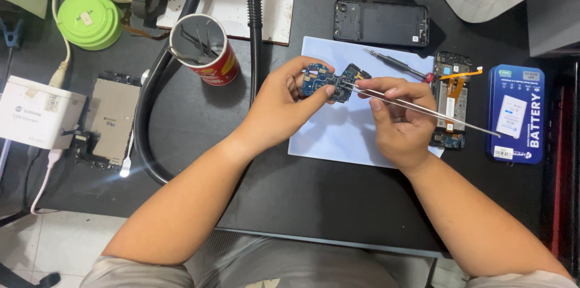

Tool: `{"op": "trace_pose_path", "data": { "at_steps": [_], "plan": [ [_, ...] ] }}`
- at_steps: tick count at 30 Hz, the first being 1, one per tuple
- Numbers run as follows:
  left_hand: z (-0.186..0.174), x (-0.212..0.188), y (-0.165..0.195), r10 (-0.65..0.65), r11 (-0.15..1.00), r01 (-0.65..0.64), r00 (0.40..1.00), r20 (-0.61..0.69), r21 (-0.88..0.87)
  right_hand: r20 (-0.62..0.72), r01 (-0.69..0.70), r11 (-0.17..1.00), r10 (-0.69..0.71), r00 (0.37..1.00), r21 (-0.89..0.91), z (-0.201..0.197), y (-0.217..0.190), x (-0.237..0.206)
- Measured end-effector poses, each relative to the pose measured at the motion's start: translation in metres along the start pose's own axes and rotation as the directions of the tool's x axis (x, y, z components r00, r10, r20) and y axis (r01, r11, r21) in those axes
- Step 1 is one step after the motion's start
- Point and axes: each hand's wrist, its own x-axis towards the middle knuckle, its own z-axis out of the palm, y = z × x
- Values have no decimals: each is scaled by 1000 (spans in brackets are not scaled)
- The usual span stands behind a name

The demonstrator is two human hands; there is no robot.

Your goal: The person holds a small blue circuit board and uses tweezers to manipulate components on its surface. They repeatedly probe and adjust small parts while rotating the board to access different areas. The task involves precise handling of electronic components without visible soldering or assembly completion.

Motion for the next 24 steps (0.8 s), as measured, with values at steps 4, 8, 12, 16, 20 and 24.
{"op": "trace_pose_path", "data": {
  "at_steps": [4,8,12,16,20,24],
  "plan": [
    [0,0,0,-1,1000,1,1000,2,-4,7,5,1000,-6,1000,4,0,0,0],
    [-1,0,0,-6,1000,6,1000,0,7,17,0,1000,1,1000,-10,0,-1,1],
    [-1,0,1,-4,1000,4,1000,0,10,29,3,1000,-3,1000,-5,-1,0,2],
    [-1,0,1,-12,1000,12,1000,-4,7,39,10,1000,-9,999,-11,-1,0,2],
    [-1,0,1,-10,1000,10,1000,-10,9,40,12,1000,-12,999,-8,0,0,2],
    [-1,1,2,-15,1000,15,1000,-12,0,41,25,999,-25,999,-19,0,0,3]
  ]
}}
